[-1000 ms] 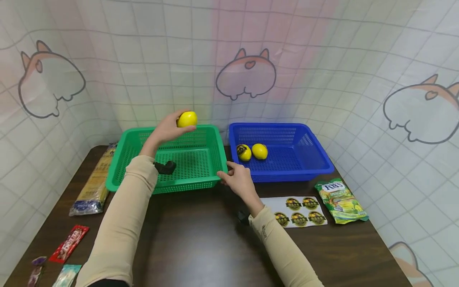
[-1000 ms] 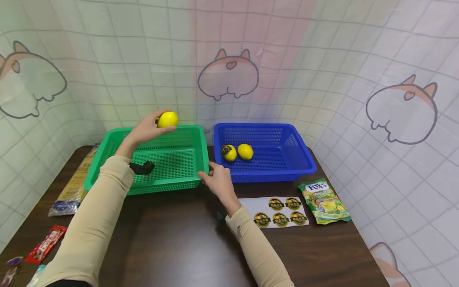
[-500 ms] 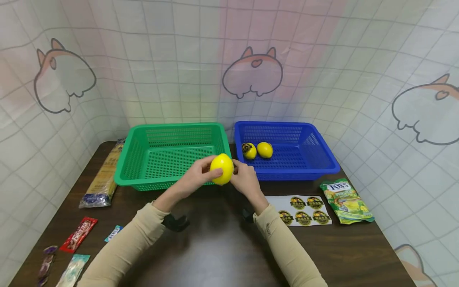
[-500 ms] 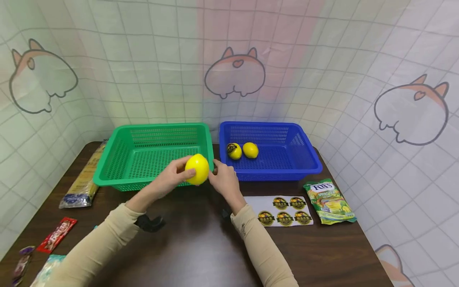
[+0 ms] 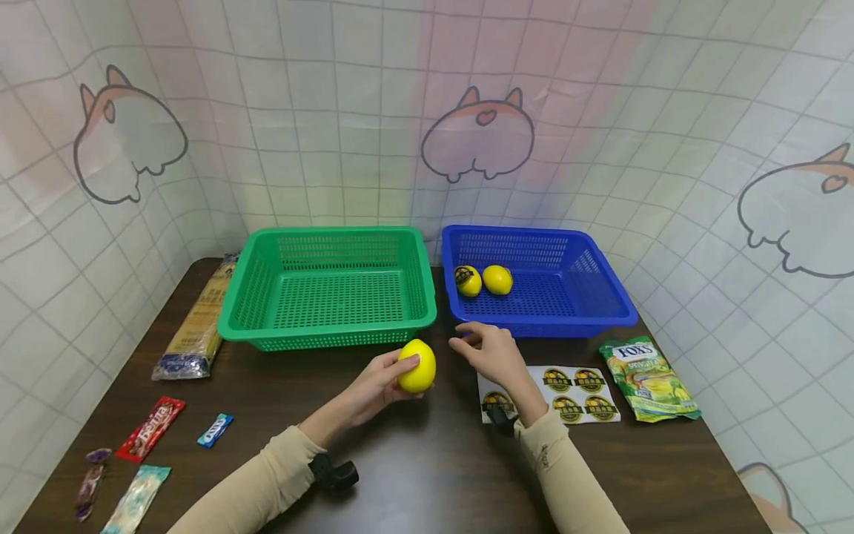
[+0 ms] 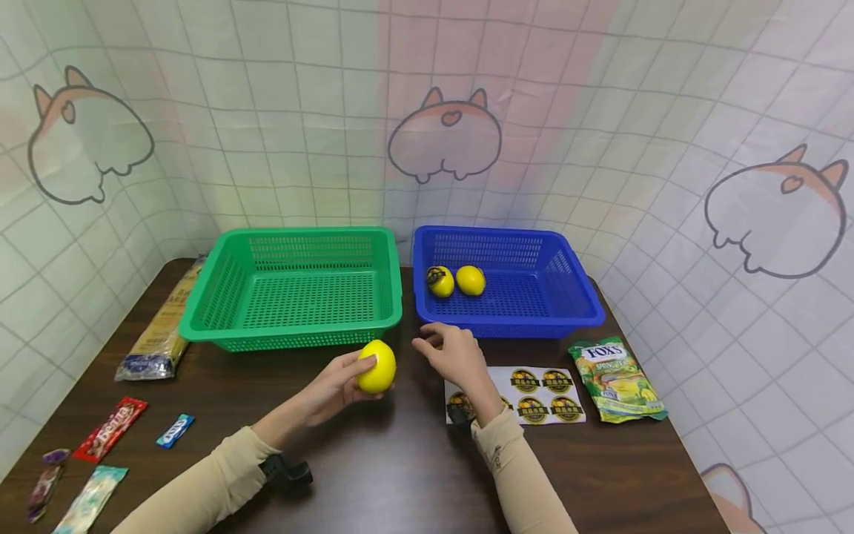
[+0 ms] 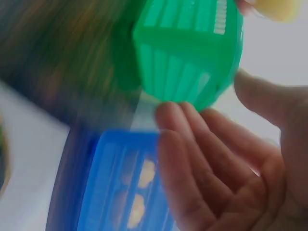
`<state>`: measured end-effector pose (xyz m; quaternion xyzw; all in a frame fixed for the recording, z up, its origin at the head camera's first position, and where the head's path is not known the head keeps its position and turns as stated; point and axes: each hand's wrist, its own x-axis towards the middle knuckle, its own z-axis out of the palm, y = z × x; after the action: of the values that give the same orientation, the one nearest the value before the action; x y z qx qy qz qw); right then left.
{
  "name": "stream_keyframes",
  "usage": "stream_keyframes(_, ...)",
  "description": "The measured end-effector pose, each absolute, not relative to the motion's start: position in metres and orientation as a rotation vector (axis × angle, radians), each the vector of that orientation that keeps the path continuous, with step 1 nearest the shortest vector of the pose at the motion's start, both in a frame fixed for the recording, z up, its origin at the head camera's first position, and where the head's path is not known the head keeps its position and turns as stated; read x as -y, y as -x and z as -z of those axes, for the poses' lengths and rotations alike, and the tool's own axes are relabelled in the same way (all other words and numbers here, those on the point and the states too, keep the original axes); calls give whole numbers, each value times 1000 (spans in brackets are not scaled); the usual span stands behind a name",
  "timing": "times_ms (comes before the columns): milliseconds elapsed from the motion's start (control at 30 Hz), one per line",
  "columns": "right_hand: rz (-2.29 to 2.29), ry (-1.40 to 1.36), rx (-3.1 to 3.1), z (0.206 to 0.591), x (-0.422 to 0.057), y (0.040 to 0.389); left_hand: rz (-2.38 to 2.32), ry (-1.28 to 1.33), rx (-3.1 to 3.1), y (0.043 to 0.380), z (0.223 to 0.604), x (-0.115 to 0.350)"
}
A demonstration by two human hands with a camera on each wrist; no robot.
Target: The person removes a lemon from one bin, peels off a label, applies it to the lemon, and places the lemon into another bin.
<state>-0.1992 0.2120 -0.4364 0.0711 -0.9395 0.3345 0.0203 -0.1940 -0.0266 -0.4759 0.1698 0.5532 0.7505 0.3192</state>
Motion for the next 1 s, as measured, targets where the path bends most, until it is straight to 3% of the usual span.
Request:
stream_keyframes(367, -772, -332, 3259, 450, -257, 176, -1981, -297, -1464, 189, 489, 19)
stream_keyframes(1000, -683, -418, 3319, 464, -263, 170, -1964, -279, -1429, 182, 490, 4)
